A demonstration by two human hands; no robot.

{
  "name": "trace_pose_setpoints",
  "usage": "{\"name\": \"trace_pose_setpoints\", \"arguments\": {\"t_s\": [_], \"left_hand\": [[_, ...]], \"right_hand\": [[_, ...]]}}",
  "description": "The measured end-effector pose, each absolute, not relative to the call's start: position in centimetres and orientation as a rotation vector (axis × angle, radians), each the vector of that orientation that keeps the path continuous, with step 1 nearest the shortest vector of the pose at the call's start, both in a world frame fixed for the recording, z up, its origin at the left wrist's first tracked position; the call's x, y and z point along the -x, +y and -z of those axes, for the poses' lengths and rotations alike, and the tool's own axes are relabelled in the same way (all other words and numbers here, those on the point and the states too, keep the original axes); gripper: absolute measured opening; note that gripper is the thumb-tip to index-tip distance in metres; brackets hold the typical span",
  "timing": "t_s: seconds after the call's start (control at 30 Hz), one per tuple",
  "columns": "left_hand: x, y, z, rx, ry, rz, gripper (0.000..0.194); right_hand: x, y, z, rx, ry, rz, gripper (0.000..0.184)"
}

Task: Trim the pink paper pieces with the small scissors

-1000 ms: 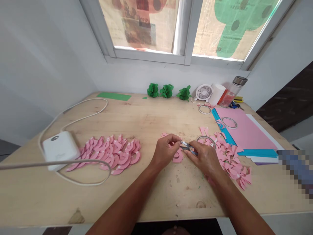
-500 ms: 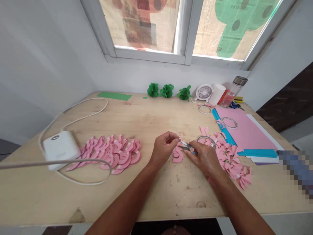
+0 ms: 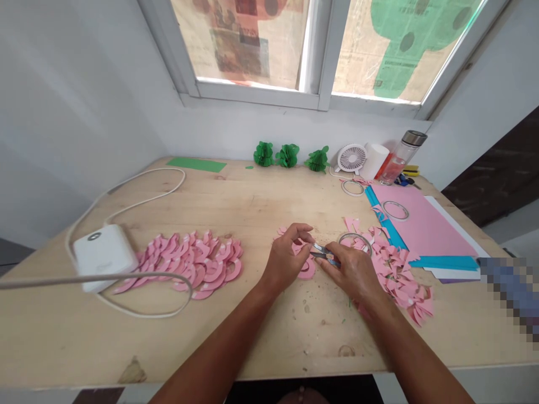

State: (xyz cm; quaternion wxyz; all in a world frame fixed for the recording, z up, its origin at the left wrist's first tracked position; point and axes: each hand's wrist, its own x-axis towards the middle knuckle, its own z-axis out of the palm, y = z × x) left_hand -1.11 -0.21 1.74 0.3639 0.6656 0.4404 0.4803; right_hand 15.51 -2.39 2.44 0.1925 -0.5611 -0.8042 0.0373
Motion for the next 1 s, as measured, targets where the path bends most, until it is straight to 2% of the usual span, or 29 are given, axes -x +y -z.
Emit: {"name": "trace_pose_setpoints", "arguments": {"t_s": [0.43,0.7,1.0], "left_hand": [[1.09,-0.27,-1.55,-1.774,1.145,-1.287,0.029],[1.07,-0.18,-1.56,-1.569,0.961,-1.302,0.043],[0.92,-0.50,-1.52,-1.789,0.977,-1.270,0.047]], "right_hand": [[-15.56,-2.32,-2.19,1.572,-2.277,-0.094,0.032],[-15.49,-2.34,-2.32,1.581,-2.289,-0.140,0.030],[-15.43,-2.35,-2.21,1.602,-2.322,-0.140,0.031]]}}
